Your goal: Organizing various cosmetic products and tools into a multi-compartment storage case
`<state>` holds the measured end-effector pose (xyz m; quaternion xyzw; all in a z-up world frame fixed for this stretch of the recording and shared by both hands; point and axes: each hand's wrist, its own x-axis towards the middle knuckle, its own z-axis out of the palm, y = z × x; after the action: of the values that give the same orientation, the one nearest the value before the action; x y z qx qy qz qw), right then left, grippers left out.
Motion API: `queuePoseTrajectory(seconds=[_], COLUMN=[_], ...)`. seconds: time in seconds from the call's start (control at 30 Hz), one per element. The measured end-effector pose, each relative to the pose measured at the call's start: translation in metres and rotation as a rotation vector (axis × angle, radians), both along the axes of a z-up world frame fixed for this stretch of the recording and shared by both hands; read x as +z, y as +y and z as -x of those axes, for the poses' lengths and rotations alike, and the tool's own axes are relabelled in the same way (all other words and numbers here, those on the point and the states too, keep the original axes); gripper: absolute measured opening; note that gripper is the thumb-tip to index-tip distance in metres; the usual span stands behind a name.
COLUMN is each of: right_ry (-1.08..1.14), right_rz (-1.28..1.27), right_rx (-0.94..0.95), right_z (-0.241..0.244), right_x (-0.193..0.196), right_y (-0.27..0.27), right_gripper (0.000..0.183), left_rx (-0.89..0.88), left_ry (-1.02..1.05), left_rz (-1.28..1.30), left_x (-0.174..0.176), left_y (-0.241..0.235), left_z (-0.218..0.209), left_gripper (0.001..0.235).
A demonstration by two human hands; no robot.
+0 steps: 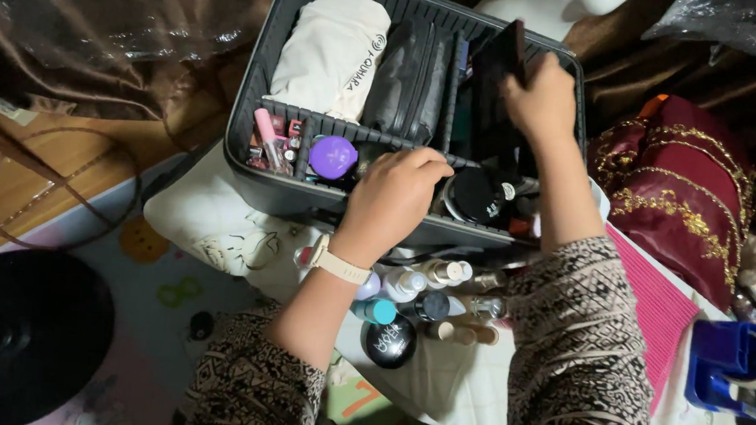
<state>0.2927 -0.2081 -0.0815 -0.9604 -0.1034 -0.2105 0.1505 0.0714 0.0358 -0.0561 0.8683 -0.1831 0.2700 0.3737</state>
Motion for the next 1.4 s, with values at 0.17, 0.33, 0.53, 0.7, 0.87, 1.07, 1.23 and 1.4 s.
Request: queuePoseTrajectory(seconds=[0.17, 0.33, 0.53, 0.7, 0.87, 1.07, 1.23, 1.4], right_ry=[-0.222, -0.303, -0.33, -0.453, -0.563, -0.647, -0.652, -0.395], right_rz=[-0.047, -0.124, -0.118, 0.01, 0.22, 0.286, 0.318, 0.283], right_rx=[0.133, 0.229, 0.171, 0.157, 0.106, 0.116, 0.188, 0.209], right_z=[0.047, 0.137, 0.269, 0.351, 0.421, 0.478, 0.502, 0.519], right_x=[0.059, 0.132, 0.173, 0.138, 0.074, -0.014, -0.057, -0.078], right_y=[-0.013, -0.011, -0.013, -0.035, -0.065, -0.09, -0.102, -0.103], right_gripper=[0.032, 0.025, 0.03, 0.027, 0.004, 0.018, 0.014, 0.006], left_rx=[-0.142, -0.377, -0.94, -1.095, -1.073, -0.908, -0.769, -0.707], left_ry=[0.062, 0.103, 0.504, 0.785, 1.027, 1.2, 1.393, 1.466], left_rz=[0.212, 0.511, 0.877, 0.981, 0.94, 0.947, 1.067, 1.003], left_x=[0.015, 0.034, 0.05, 0.053, 0.039, -0.022, -0.078, -0.113], left_y=[0.01, 0.022, 0.013, -0.018, -0.049, -0.095, -0.12, -0.123], left_z=[0.004, 0.018, 0.05, 0.075, 0.104, 0.147, 0.179, 0.194], left_gripper=[0.023, 0.025, 0.027, 0.064, 0.077, 0.057, 0.059, 0.053])
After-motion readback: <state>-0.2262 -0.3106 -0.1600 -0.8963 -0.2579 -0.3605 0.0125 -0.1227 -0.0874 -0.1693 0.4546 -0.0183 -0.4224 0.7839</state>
